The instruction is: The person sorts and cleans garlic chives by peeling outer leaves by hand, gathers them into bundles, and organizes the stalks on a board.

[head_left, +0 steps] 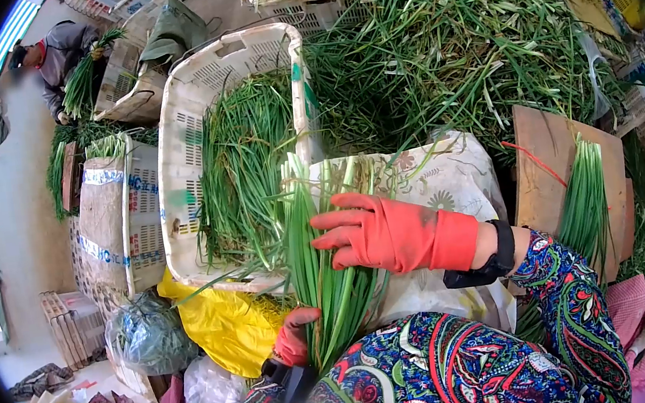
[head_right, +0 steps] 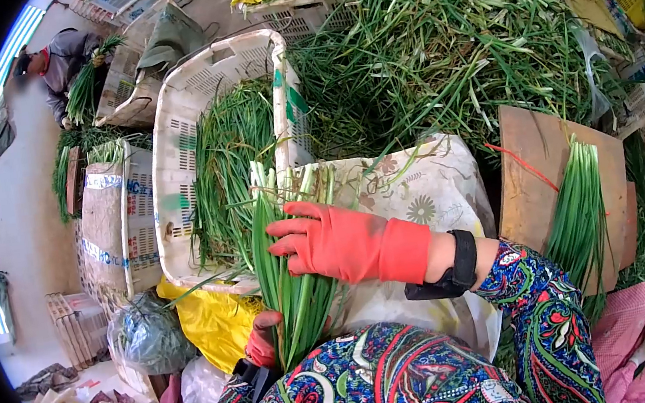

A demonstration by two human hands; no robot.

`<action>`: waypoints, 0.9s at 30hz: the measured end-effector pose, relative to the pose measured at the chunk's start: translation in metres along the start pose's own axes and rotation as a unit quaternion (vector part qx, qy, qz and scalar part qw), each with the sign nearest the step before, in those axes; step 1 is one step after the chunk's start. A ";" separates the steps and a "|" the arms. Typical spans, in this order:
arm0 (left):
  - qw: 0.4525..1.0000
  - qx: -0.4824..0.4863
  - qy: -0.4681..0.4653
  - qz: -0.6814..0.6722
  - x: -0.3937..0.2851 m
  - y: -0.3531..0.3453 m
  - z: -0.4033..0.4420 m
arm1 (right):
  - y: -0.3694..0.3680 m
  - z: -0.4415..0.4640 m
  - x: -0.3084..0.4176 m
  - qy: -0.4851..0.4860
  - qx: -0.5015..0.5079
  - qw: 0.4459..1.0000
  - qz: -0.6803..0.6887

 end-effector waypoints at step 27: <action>0.917 -0.139 -0.092 0.363 -0.030 0.002 -0.019 | 0.066 -0.082 -0.157 -0.552 0.012 0.808 0.206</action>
Point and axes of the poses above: each hand's wrist, its own z-axis towards the middle knuckle, its own y-axis out of the back of the hand, x = y × z, the point moved 10 cm from there along z, towards the middle knuckle, and after that the axes turned 14 degrees about -z, right-handed, at the moved point
